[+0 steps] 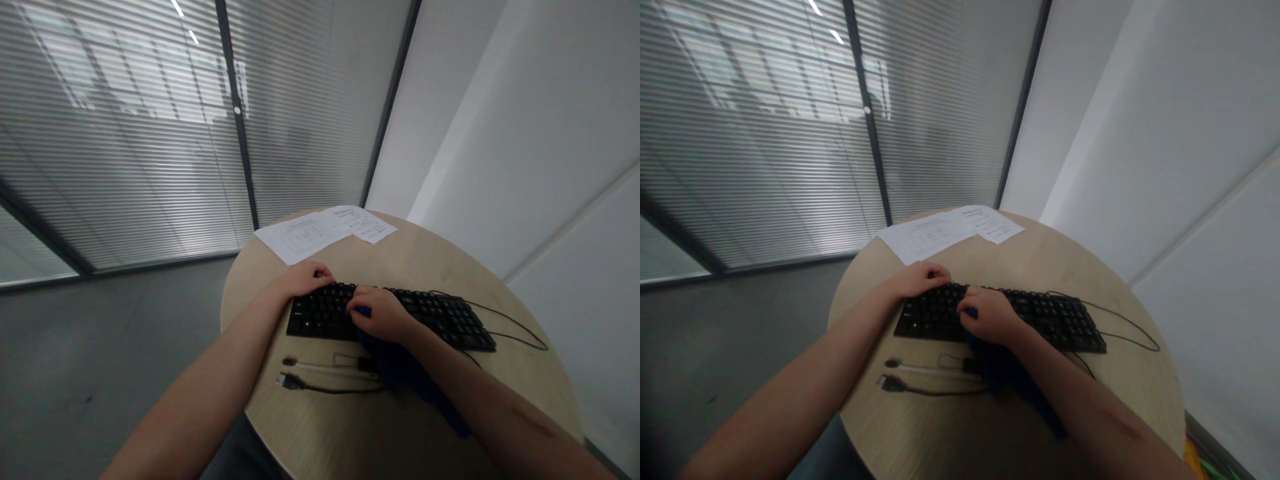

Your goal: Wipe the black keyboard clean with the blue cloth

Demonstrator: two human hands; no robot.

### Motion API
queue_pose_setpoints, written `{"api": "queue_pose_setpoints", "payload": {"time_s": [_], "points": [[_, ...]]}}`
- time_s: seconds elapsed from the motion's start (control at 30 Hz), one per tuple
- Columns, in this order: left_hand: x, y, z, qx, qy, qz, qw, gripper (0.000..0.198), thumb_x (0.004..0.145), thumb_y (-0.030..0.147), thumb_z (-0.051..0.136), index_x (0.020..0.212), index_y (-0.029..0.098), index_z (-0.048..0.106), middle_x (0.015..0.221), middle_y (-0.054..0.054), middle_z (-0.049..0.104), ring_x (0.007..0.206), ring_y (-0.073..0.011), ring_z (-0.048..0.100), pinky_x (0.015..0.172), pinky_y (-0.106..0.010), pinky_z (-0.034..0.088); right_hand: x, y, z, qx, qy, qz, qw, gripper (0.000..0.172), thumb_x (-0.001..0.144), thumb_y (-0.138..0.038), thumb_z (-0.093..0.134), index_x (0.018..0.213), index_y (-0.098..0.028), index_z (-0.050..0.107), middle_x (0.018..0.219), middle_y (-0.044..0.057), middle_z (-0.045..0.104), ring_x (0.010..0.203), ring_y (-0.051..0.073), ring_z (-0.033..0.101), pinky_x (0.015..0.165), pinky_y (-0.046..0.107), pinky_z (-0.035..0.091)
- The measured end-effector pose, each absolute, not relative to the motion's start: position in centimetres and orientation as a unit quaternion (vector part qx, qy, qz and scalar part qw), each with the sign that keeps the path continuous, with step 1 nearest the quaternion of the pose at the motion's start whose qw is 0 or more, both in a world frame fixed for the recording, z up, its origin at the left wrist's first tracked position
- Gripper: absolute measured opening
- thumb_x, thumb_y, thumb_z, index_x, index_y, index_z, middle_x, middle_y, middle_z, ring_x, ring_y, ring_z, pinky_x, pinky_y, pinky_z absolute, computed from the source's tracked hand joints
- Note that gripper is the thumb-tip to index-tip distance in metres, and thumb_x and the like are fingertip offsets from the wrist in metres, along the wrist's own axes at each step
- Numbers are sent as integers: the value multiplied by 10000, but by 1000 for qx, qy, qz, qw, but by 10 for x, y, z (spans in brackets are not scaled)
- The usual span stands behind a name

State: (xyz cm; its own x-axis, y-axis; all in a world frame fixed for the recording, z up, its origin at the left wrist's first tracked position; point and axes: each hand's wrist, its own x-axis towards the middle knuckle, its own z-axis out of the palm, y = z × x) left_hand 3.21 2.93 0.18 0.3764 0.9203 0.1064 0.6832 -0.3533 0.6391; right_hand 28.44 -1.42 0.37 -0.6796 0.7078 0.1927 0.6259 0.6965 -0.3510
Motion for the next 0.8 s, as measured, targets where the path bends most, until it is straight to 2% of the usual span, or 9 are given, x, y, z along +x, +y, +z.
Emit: {"api": "queue_pose_setpoints", "payload": {"time_s": [0.13,0.3,0.5,0.6,0.8], "points": [[31,30,2,790,505,226,265,369,885,511,577,953,199,763,851,-30,739,790,-189,644,712,-274,449,282,-14,3,-402,-893,110,171,210,893,-266,582,966,-216,773,1017,18,673,952,110,610,855,224,418],[30,32,1,794,504,224,256,363,887,508,577,953,205,766,858,-29,740,802,-200,645,745,-294,462,281,-15,5,-379,-907,106,148,148,828,-229,638,893,-222,771,958,4,672,902,104,597,815,215,402],[30,33,1,791,509,227,254,366,885,525,585,954,214,766,846,-23,738,776,-195,638,739,-296,463,297,-11,22,-392,-895,91,190,148,852,-227,621,897,-198,758,936,20,659,901,101,584,825,214,394],[30,33,0,793,508,223,253,373,884,527,580,943,208,764,836,-24,733,771,-195,635,733,-296,460,308,-8,34,-383,-905,103,151,152,853,-204,620,898,-198,764,922,22,656,889,99,579,831,217,387],[29,33,0,792,506,222,257,375,887,523,581,965,206,765,854,-27,742,788,-194,641,746,-294,459,306,-10,34,-364,-921,112,85,222,916,-208,576,1017,-211,774,998,35,663,916,104,573,832,221,377]]}}
